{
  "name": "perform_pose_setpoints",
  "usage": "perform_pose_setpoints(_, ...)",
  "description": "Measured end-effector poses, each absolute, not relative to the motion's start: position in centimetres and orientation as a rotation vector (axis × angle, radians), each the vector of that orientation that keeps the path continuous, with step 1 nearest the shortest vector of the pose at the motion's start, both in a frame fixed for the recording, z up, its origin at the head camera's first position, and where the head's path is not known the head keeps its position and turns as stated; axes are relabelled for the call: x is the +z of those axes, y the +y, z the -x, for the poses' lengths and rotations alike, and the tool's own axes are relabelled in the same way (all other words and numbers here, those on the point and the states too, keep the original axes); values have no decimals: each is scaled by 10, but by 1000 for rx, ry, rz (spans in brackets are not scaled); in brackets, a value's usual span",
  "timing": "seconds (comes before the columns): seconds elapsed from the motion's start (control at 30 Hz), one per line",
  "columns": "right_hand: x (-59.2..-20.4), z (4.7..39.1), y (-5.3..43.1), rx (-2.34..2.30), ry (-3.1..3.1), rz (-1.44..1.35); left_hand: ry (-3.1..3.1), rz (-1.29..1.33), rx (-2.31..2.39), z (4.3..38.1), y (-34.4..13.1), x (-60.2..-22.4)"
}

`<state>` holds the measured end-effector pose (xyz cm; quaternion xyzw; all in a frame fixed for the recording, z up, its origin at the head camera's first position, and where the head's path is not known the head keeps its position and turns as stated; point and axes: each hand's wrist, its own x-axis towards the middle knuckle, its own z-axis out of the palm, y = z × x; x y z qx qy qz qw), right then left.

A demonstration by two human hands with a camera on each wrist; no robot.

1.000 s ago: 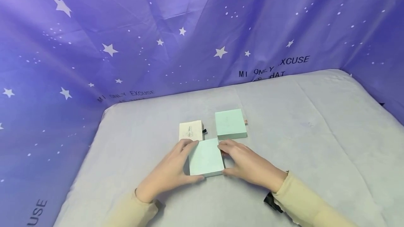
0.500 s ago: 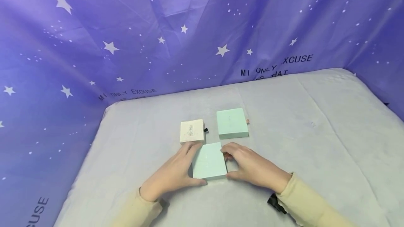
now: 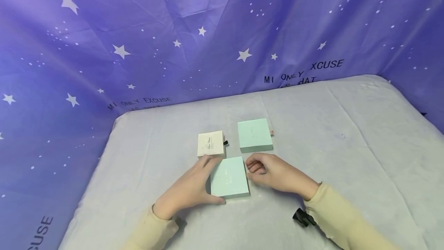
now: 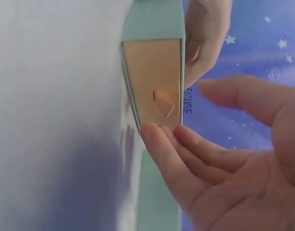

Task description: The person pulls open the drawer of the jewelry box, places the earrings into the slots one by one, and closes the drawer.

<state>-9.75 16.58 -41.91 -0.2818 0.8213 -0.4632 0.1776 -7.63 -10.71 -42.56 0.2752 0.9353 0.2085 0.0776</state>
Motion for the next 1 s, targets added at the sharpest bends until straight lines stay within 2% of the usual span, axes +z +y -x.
perform_pose_setpoints(0.47, -427, 107, 158, -1352, 2191, 556, 2802, -796, 629, 76, -108, -422)
perform_pose_setpoints(1.0, -432, 108, 156, -1331, 2224, 581, 2811, -782, 606, 76, -106, -422)
